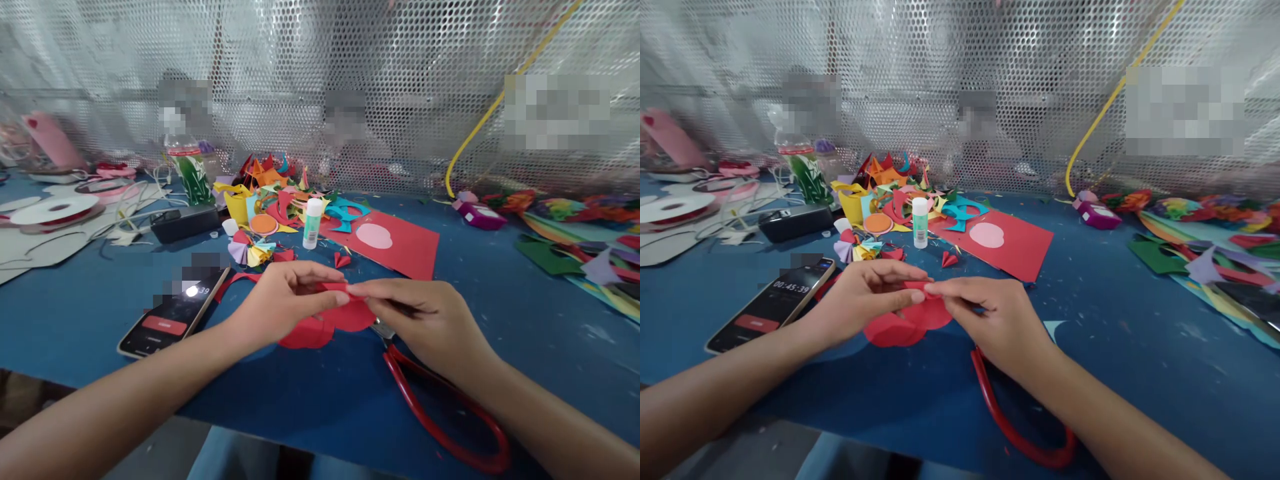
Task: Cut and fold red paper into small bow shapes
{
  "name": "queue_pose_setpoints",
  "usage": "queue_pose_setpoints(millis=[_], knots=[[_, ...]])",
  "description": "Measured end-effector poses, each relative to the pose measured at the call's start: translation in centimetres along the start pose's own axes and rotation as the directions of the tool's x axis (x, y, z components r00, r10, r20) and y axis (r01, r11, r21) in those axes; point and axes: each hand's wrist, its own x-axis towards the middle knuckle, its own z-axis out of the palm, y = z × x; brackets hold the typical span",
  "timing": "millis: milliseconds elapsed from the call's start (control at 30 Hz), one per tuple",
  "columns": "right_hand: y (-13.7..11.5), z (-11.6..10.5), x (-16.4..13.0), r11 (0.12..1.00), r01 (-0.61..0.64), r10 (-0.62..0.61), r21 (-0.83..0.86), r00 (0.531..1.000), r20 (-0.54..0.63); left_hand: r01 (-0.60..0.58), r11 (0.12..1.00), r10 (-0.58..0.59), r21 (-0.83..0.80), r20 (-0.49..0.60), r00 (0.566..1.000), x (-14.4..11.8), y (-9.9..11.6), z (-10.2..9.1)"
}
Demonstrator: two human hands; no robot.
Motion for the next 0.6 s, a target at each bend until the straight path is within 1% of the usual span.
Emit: queue_pose_setpoints(millis=[33,100,233,300,367,433,600], knots=[[-0.09,0.05,-0.07,1.000,0.022,-0.022,-0.010,1.000,0.008,0.002,1.000,-0.002,0.008,-0.007,1.000,0.04,-0.06,0.03],[-0.20,0.16,-0.13,1.000,0.017,-0.017,0.001,1.000,0.024,-0.003,1.000,0.004,0.027,-0.024,1.000,0.11,-0.20,0.02],[-0.21,0.42,0.00,0.996,-0.082,0.082,0.043,0.997,0.016,-0.034,0.997,0.038,0.076,-0.044,0.998,0.11,-0.34,-0.14],[-0.18,0.50,0.10,0.992,-0.111,0.111,0.055,0.994,-0.002,-0.038,0.995,0.043,0.095,-0.054,0.998,0.08,-0.33,-0.20],[-0.20,0.49,0.16,0.991,-0.117,0.117,0.068,0.993,-0.006,-0.026,0.994,0.033,0.106,-0.062,0.998,0.07,-0.35,-0.22],[-0.24,0.41,0.17,0.991,-0.114,0.114,0.070,0.993,0.014,-0.012,0.994,0.020,0.110,-0.066,0.998,0.10,-0.40,-0.20],[-0.21,0.18,0.09,0.995,-0.099,0.098,0.015,0.994,0.053,0.013,0.995,-0.006,0.095,-0.071,0.997,0.18,-0.42,-0.15]])
